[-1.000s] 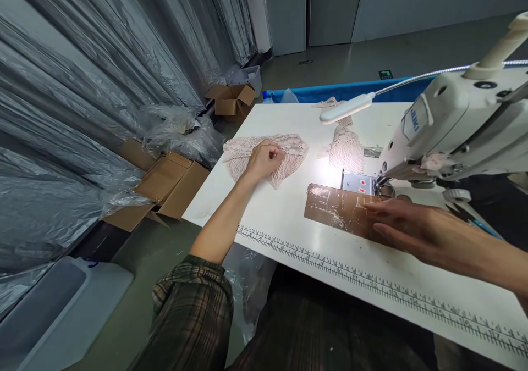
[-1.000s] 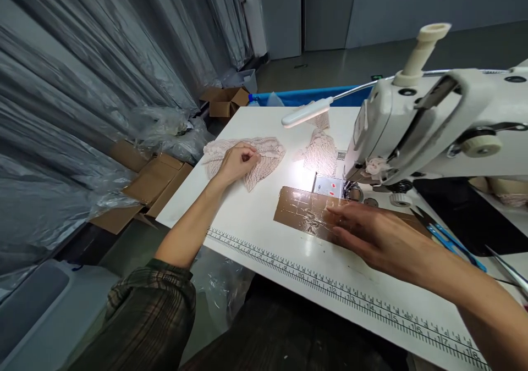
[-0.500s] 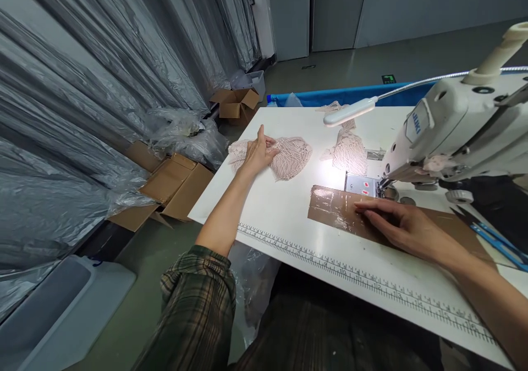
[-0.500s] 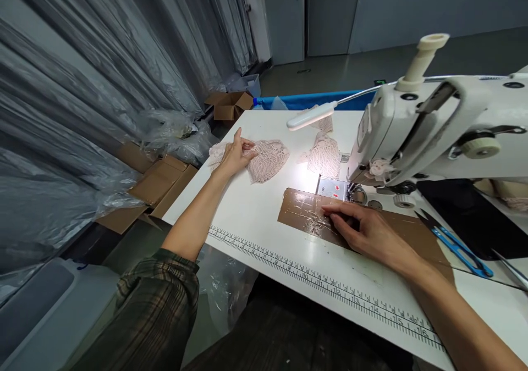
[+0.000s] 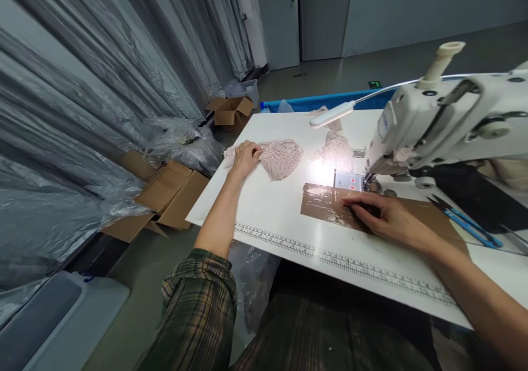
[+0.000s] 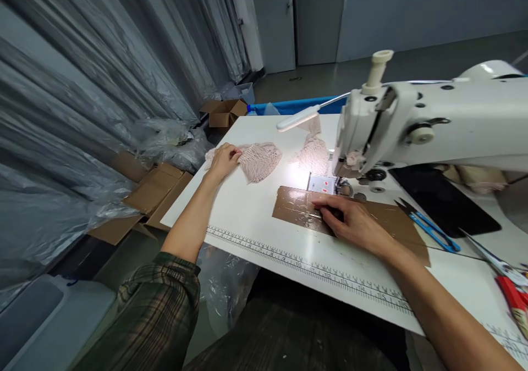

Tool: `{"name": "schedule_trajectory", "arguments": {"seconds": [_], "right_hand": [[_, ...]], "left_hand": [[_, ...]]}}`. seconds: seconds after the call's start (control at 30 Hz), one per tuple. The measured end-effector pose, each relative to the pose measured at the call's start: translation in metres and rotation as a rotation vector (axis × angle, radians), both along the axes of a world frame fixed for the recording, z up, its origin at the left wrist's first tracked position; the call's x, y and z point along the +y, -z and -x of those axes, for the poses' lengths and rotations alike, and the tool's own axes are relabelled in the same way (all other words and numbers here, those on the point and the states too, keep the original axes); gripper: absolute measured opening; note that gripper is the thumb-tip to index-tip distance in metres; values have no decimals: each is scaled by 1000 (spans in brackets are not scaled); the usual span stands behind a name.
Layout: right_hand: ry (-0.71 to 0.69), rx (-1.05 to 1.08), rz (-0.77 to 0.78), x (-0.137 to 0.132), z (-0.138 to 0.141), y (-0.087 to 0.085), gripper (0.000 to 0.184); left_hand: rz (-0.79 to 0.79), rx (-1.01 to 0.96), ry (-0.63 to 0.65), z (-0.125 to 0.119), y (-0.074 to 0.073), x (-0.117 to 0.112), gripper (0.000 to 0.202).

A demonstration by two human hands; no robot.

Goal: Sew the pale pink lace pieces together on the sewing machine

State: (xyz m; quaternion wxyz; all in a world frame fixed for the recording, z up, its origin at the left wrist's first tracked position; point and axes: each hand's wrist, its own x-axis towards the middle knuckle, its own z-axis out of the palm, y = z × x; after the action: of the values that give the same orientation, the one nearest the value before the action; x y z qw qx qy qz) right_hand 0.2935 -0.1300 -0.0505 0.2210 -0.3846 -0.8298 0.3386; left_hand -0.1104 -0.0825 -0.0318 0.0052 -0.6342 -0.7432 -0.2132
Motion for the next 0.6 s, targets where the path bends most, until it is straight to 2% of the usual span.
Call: {"name": "schedule_trajectory", "arguments": {"seconds": [0.2, 0.6], "right_hand": [[18, 13, 34, -3, 5, -10, 39], [37, 74, 95, -2, 5, -5, 35]], "left_hand": [[-14, -21, 63, -4, -2, -2, 21], [-211, -91, 82, -5, -11, -2, 9]]}}
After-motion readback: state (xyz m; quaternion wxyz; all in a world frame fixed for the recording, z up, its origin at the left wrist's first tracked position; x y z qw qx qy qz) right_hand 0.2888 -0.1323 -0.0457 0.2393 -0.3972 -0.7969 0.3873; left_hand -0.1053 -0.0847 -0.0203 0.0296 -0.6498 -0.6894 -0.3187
